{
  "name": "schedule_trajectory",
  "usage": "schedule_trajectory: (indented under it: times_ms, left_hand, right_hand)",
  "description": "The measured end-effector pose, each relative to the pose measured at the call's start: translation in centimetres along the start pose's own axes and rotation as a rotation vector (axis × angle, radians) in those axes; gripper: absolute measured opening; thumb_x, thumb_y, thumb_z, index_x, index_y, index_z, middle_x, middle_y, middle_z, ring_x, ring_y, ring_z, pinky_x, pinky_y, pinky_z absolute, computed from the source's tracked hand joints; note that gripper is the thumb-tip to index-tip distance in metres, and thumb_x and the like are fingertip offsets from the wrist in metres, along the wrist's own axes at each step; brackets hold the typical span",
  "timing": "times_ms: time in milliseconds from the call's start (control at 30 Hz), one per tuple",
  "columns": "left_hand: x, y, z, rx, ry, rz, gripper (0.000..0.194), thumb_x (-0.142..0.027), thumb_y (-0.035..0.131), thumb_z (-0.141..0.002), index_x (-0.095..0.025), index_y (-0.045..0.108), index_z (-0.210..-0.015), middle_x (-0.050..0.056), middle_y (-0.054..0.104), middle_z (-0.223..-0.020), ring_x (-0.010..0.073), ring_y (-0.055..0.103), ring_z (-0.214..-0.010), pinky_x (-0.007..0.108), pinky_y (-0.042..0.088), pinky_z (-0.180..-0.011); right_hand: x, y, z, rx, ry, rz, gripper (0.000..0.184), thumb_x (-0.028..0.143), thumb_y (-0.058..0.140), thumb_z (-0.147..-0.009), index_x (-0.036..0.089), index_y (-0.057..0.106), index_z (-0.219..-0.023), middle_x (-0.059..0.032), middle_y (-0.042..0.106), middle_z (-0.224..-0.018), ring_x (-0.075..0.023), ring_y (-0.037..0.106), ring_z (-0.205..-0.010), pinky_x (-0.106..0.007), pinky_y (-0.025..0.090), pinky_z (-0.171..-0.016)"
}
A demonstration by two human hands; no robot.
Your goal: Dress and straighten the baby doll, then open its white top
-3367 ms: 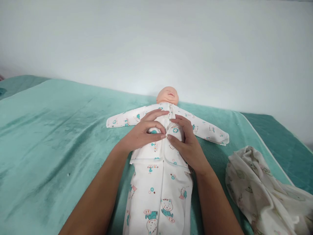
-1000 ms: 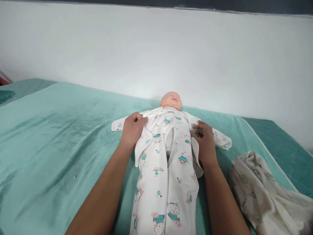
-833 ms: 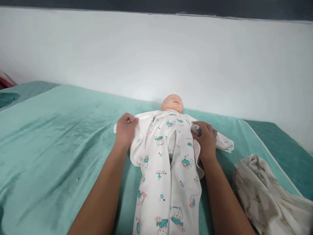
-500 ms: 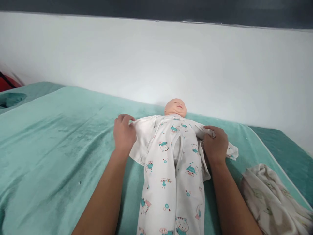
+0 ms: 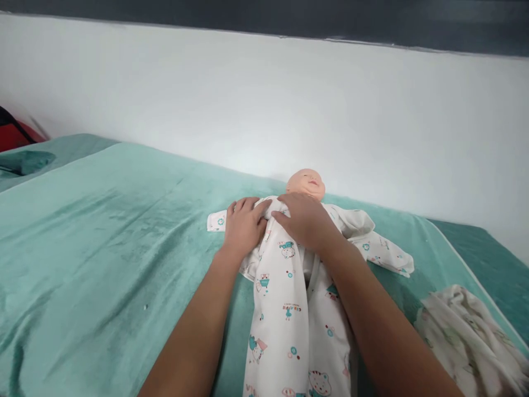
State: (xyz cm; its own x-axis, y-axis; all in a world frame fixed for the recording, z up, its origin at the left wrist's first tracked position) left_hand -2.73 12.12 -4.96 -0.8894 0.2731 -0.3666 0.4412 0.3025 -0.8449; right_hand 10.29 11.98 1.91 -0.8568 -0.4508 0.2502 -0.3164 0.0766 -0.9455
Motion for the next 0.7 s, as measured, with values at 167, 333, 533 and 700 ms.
schedule_trajectory:
  times_ms: [167,333,533,700]
  left_hand:
    - [2.4,-1.1,-0.2,-0.07,-0.218,0.079,0.041,-0.024,0.05,-0.091,-0.033,0.068,-0.126,0.003,0.069,-0.129,0.0282,0.062,-0.117,0.045,0.046,-0.1]
    - [3.9,-1.6,0.0,-0.151,-0.375,0.111,0.033,-0.026,0.05,-0.089,-0.031,0.071,-0.114,0.003,0.074,-0.118,0.0268,0.067,-0.108,0.039,0.049,-0.087]
    - [4.1,-1.0,-0.2,-0.088,-0.383,0.118,0.031,-0.031,0.051,-0.091,-0.029,0.069,-0.115,0.005,0.074,-0.118,0.0285,0.067,-0.111,0.043,0.047,-0.095]
    - [4.2,-0.5,-0.3,-0.021,-0.389,0.066,0.032,-0.035,0.049,-0.094,-0.028,0.069,-0.118,0.008,0.073,-0.119,0.0308,0.065,-0.116,0.046,0.044,-0.102]
  right_hand:
    - [0.2,1.2,-1.7,0.22,-0.015,0.252,0.03,0.038,0.066,-0.088,0.014,0.063,-0.106,-0.0168,0.066,-0.123,-0.0333,0.057,-0.12,-0.043,0.042,-0.099]
    - [-1.3,0.3,-0.3,0.151,-0.022,0.219,0.037,0.034,0.073,-0.081,0.017,0.061,-0.112,-0.014,0.066,-0.126,-0.032,0.056,-0.122,-0.041,0.044,-0.096]
    - [0.9,2.7,-3.5,0.342,-0.106,0.313,0.034,0.043,0.056,-0.095,0.014,0.064,-0.112,-0.0184,0.064,-0.122,-0.0318,0.06,-0.112,-0.039,0.048,-0.084]
    - [2.3,4.9,-5.9,0.469,-0.164,0.342,0.031,0.041,0.061,-0.091,0.015,0.07,-0.105,-0.0178,0.069,-0.114,-0.0311,0.066,-0.1,-0.036,0.047,-0.072]
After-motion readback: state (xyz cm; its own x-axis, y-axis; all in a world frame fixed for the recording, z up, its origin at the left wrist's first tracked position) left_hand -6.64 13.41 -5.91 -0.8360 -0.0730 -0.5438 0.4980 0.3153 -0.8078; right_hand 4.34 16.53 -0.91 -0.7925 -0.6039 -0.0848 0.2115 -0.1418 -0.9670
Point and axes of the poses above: each hand's wrist, its own z-axis away from the middle knuckle, its own y-axis out of the palm, x = y × z, the point moved 7 cm from there along -z, towards the middle knuckle
